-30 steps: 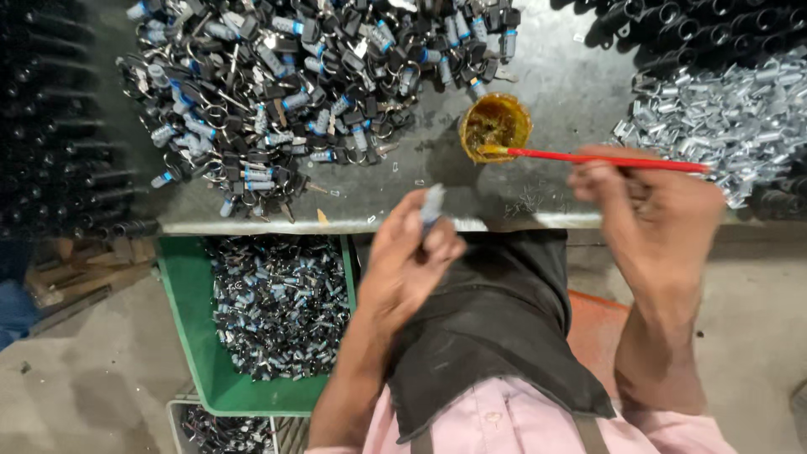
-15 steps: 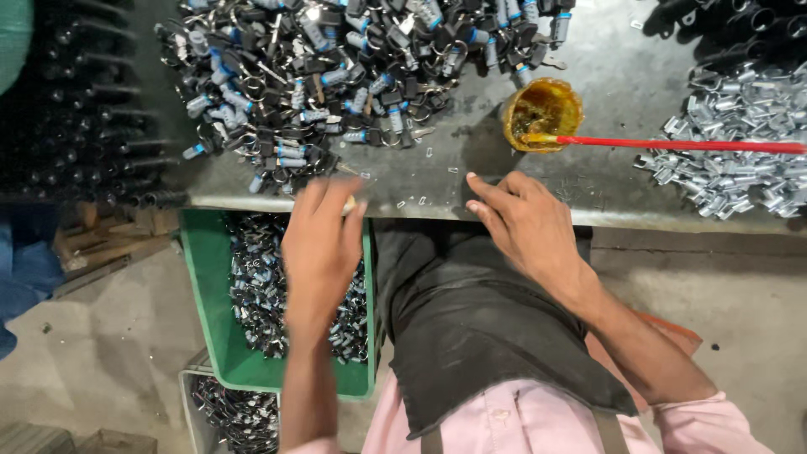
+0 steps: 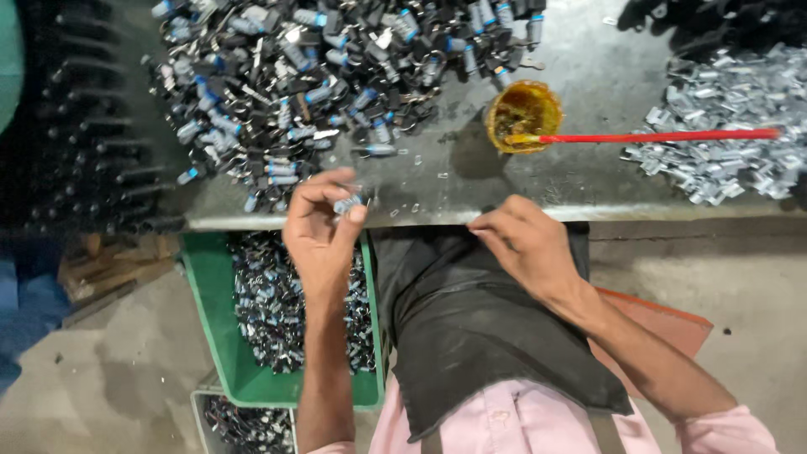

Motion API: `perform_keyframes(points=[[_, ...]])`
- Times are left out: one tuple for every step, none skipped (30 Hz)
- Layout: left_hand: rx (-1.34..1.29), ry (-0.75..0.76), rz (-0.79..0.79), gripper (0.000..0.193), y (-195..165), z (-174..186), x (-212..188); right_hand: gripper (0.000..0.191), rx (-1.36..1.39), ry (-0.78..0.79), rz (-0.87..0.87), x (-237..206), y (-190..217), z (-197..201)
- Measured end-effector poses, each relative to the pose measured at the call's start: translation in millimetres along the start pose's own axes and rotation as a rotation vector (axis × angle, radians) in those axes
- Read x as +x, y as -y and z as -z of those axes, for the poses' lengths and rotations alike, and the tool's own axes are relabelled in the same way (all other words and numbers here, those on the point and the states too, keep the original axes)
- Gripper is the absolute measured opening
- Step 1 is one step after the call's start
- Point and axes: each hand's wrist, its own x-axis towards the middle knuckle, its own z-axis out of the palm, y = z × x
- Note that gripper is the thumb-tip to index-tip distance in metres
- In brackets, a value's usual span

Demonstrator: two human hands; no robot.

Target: The person repeatedly picks small keychain components from a pile, attaches a metal piece to each, and places the assembled units into a green bin. The person occasionally uses a red-handled brush to apply a yellow substance to the components before assembly.

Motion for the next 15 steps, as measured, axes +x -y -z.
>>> perform_keyframes(points=[[-0.146,0.006,0.009,0.018,2,-8,-6,0.019,0.044,-0.023,-0.046,-1,2,2],[-0.291,0.011,0.016,0.014,6,-18,-13,0.018,0.088,-0.043,-0.093,-2,4,5],[-0.503,0.019,0.186,0.016,9,-29,-22,0.018,0.133,-0.064,-0.142,-2,7,7],[-0.716,0.033,0.354,0.018,11,-40,-31,0.018,0.187,-0.082,-0.127,-3,11,9],[-0.754,0.068,0.43,0.021,13,-48,-38,0.017,0.238,-0.107,-0.115,-3,15,12],[-0.795,0.11,0.512,0.025,15,-57,-45,0.017,0.282,-0.137,-0.11,-4,18,16],[-0.84,0.157,0.603,0.029,15,-64,-51,0.017,0.364,-0.149,-0.089,-4,21,18],[-0.844,0.158,0.619,0.03,15,-69,-56,0.017,0.44,-0.165,-0.074,-4,25,17],[-0.851,0.163,0.638,0.031,14,-74,-60,0.017,0.512,-0.184,-0.058,-5,28,18],[-0.858,0.164,0.654,0.033,13,-79,-63,0.016,0.527,-0.175,-0.08,-5,31,19],[-0.858,0.158,0.671,0.032,12,-81,-64,0.016,0.55,-0.161,-0.095,-5,35,18],[-0.852,0.143,0.682,0.03,11,-83,-65,0.015,0.58,-0.14,-0.104,-4,38,17],[-0.843,0.121,0.688,0.029,10,-83,-66,0.013,0.601,-0.138,-0.148,-2,41,16],[-0.833,0.124,0.681,0.029,9,-83,-66,0.012,0.627,-0.132,-0.19,-1,45,15],[-0.824,0.128,0.674,0.029,9,-83,-67,0.01,0.651,-0.126,-0.233,0,48,14]])
